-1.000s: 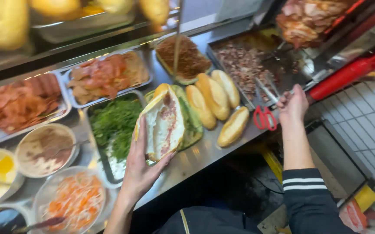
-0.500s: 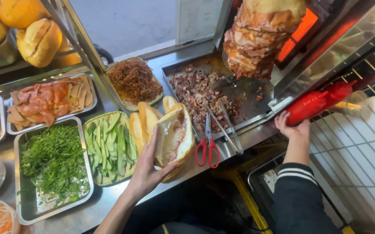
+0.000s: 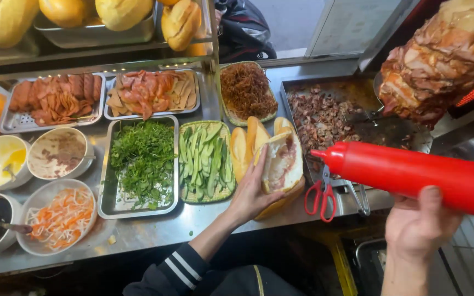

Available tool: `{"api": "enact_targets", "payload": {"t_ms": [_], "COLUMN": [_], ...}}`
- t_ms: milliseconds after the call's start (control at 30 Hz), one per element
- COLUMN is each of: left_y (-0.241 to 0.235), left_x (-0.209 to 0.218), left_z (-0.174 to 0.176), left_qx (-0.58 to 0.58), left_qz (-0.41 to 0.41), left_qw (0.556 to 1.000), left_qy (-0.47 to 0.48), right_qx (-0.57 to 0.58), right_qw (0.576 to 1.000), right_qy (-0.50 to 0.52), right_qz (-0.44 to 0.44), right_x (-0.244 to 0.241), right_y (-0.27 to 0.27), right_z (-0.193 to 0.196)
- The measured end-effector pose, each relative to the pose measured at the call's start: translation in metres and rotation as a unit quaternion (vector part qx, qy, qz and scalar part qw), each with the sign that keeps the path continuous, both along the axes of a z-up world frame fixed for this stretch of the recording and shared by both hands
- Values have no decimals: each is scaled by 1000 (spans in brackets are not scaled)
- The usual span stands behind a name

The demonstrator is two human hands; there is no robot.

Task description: The person prepares multiple sandwiches by slicing baguettes and filling them with various ingredients. They use scissors to cut the bread, tongs to add meat from a vertical rotisserie, and spoons to apply sauces and spreads. The process involves layering condiments, meats, and vegetables into the bread before closing the sandwiches.

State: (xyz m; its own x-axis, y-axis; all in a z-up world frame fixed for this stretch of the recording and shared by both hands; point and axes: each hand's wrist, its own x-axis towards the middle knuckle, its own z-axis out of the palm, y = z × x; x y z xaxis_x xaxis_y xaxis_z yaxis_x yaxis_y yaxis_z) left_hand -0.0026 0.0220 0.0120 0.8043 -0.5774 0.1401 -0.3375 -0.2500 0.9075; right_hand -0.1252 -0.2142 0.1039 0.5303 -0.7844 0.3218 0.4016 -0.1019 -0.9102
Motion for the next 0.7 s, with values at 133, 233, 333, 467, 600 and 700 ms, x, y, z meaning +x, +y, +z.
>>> {"api": "enact_targets", "payload": {"t_ms": [133, 233, 333, 467, 600, 700], "left_y": [12, 20, 30, 41, 46, 43], "left_x": [-3, 0, -7, -13, -20, -15], "left_z": [-12, -20, -30, -36, -40, -49], "left_qx": [-17, 22, -19, -28, -51, -24], "left_qz": [8, 28, 40, 52, 60, 84], "left_qw": [1000, 999, 999, 998, 997, 996], "left_qy": [6, -12, 2, 0, -14, 22], "right_qx": [-182, -208, -202, -325, -377, -354], "right_qw": [975, 962, 954, 929, 917, 915], "right_qy": [123, 171, 211, 172, 128, 183], "right_qz": [12, 53, 70, 36, 17, 61], "right_x": [4, 5, -2, 19, 37, 13], "right_y": [45, 67, 82, 76, 69, 90], "right_z": [-22, -32, -24, -16, -8, 7]}}
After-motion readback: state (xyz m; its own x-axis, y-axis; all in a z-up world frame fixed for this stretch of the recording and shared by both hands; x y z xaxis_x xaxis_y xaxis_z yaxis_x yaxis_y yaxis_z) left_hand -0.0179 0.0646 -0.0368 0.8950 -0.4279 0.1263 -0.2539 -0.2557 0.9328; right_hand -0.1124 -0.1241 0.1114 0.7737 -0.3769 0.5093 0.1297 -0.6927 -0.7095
